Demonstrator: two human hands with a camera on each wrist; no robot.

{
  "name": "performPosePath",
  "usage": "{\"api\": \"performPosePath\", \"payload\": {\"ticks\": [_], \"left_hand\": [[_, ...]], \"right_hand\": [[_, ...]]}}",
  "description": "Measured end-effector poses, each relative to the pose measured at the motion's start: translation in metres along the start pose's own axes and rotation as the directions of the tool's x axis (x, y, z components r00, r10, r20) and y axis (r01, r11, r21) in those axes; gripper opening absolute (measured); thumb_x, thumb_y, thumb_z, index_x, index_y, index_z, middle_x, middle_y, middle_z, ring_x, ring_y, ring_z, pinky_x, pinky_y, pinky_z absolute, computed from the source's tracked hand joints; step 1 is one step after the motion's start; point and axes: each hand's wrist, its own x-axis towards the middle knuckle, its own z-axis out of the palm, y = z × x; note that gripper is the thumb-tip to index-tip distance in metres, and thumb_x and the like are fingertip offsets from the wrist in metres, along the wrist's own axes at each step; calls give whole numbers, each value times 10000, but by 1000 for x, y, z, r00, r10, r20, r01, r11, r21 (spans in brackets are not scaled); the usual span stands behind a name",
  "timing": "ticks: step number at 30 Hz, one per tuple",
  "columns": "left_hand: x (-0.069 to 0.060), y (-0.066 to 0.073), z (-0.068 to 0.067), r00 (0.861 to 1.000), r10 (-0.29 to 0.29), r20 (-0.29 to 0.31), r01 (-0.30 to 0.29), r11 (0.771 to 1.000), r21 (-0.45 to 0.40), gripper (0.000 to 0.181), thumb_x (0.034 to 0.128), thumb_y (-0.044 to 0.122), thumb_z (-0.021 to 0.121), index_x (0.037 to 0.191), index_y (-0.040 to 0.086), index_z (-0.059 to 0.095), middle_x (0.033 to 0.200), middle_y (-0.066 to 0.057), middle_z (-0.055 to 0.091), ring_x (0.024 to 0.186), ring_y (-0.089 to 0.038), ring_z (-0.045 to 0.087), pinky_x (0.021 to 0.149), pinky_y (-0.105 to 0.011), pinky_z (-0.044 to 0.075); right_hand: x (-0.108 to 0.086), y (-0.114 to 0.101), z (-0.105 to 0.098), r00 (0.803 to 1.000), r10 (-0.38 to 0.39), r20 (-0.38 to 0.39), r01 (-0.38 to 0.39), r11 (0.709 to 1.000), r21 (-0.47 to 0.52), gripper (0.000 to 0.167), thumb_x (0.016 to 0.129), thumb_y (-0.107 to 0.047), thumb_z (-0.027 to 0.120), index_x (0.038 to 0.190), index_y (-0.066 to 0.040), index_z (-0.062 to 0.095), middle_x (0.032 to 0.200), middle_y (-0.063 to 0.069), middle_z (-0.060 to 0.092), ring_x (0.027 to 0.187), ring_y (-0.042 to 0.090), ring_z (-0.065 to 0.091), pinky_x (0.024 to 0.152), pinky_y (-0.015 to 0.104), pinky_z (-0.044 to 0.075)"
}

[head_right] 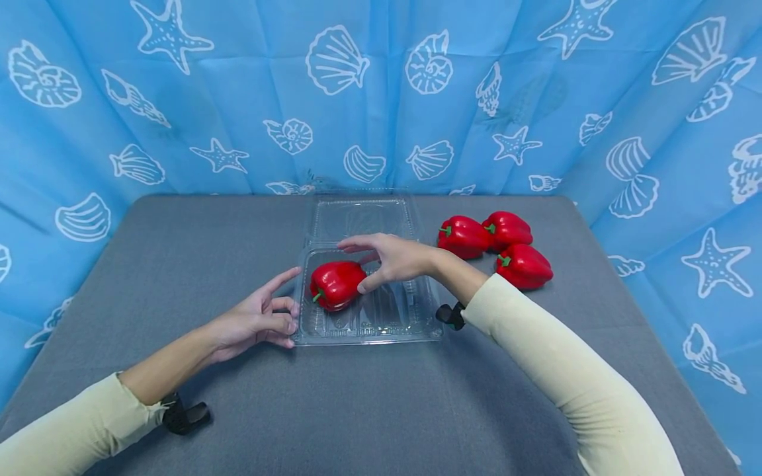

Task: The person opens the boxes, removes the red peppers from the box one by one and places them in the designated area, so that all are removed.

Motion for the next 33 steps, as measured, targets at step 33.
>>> {"api": "performPosePath", "payload": {"ticks": [33], "left_hand": [[-2, 1, 2, 1000, 6, -6, -6, 1000, 8, 991, 841, -65, 631, 1595, 297, 99, 998, -59, 570, 821, -198, 637, 806, -471, 592]], "right_hand": [[22, -11, 14, 979, 190, 68, -168, 955, -243, 800, 814, -183, 793, 1496, -109, 380, 1379, 99, 509, 1245, 248, 489, 1034, 436, 453]]}}
